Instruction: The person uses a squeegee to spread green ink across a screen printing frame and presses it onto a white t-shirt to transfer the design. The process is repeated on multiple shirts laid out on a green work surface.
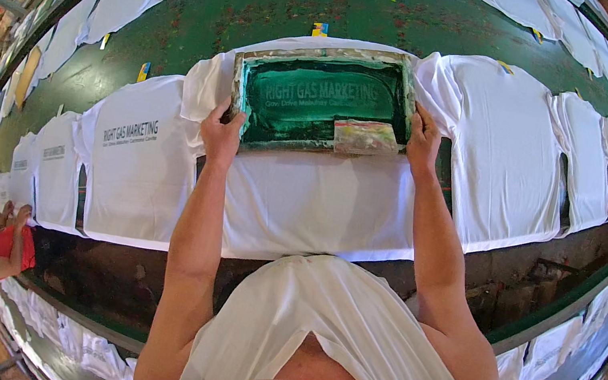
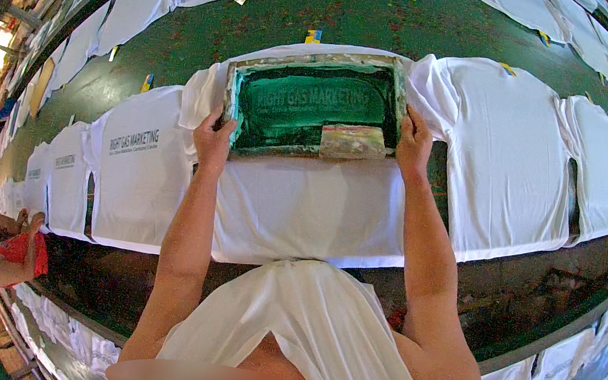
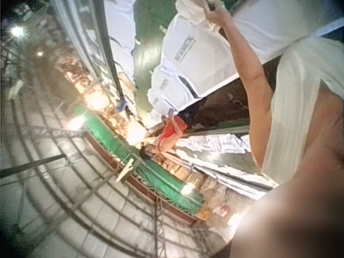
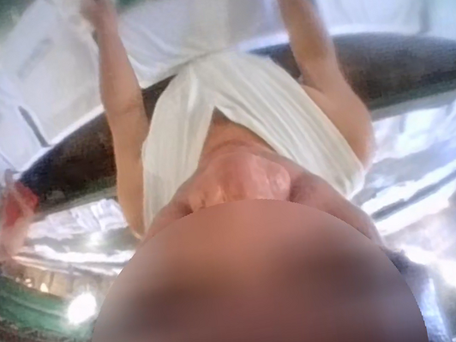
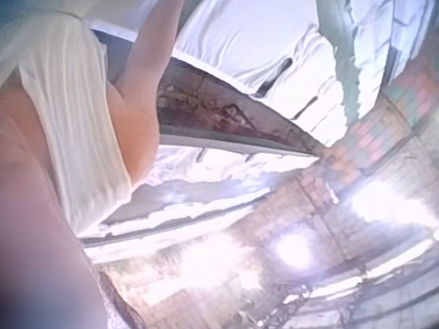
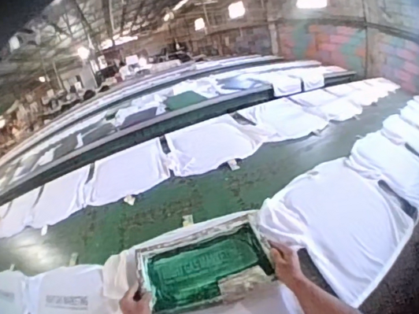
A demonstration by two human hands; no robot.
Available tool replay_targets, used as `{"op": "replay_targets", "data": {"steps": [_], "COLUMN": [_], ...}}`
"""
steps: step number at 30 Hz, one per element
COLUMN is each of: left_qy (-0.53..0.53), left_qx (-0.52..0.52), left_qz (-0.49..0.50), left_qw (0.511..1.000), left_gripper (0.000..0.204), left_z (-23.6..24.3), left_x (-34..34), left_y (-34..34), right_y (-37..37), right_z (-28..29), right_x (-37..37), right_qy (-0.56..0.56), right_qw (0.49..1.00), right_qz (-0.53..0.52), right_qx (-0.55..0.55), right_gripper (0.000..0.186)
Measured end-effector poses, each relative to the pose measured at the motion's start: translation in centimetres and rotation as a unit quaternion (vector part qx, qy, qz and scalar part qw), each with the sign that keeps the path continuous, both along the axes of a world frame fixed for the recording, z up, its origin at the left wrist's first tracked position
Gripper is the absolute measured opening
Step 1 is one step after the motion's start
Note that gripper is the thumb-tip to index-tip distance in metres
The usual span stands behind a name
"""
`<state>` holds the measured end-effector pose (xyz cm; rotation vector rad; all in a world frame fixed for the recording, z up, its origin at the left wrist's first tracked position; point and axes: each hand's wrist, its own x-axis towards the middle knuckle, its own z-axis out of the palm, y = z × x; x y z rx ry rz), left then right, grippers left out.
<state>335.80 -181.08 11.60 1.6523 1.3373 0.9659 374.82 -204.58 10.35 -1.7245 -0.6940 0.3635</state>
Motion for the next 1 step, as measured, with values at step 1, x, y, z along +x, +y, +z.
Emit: {"op": "replay_targets", "data": {"steps": [1], "left_qy": [0.025], "left_qx": [-0.003], "left_qz": [-0.006], "left_qw": [1.000], "left_gripper": [0.059], "left_z": [0.21], "left_x": [-0.21], "left_y": [0.07], "right_y": [-0.17], "right_z": [0.09], "right_x": [-0.11], "right_qy": [0.000], "right_qw": [1.000], "right_qz": [-0.001], "right_qx": [0.002], "right_gripper": [0.040]}}
